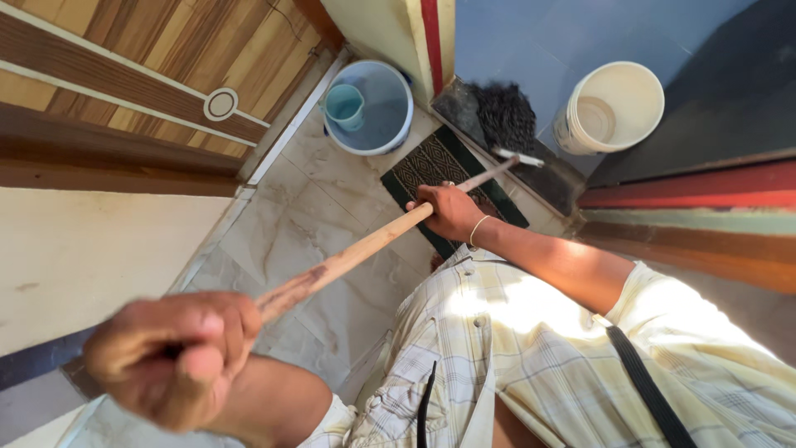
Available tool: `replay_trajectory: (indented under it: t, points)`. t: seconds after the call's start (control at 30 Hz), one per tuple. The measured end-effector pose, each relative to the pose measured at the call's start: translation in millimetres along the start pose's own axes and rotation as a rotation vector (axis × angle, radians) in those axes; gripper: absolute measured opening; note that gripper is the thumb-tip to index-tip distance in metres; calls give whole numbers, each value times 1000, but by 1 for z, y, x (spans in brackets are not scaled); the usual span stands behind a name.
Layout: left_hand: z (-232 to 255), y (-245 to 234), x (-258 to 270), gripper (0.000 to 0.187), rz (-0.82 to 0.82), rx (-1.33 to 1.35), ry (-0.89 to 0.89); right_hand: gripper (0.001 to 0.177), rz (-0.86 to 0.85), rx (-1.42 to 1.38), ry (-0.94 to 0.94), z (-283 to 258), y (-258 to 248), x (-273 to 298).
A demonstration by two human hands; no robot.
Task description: The person mops the bathroom floor using a mop, moving it back and forth across the tiles. The person also briefly touches the door frame while continuing to mop.
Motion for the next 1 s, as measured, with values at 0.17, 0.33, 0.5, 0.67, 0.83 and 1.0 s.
replay_trajectory:
  t: [0.17, 0.33, 0.5, 0.67, 0.83, 1.0]
  points:
    - [-32, -3, 7, 33, 130, 91, -30, 32, -32, -33, 143, 3, 6, 31]
    - [-37, 20, 7, 41, -30, 8, -145, 33, 113, 46, 200, 17, 4, 77]
    - [-32, 54, 14, 44, -178, 71, -123, 33, 209, -36, 217, 30, 10, 108]
    - [-91, 65, 3, 58, -428, 285, -122, 40, 257, 214, 319, 96, 18, 128]
    - [-130, 99, 22, 63, -630, 198, -118, 61, 62, 77, 751, 181, 53, 133]
    - [-141, 89, 17, 65, -469, 185, -186, 59, 58, -57, 793, 183, 62, 101]
Point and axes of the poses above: each hand's wrist, its own x-axis away from the middle knuckle, its own y-axis out of the palm, z = x × y, the point moved 2 cm from there along -x, towards the middle knuckle, and after that the axes turned 10 degrees about -z, right-handed, at the moved point
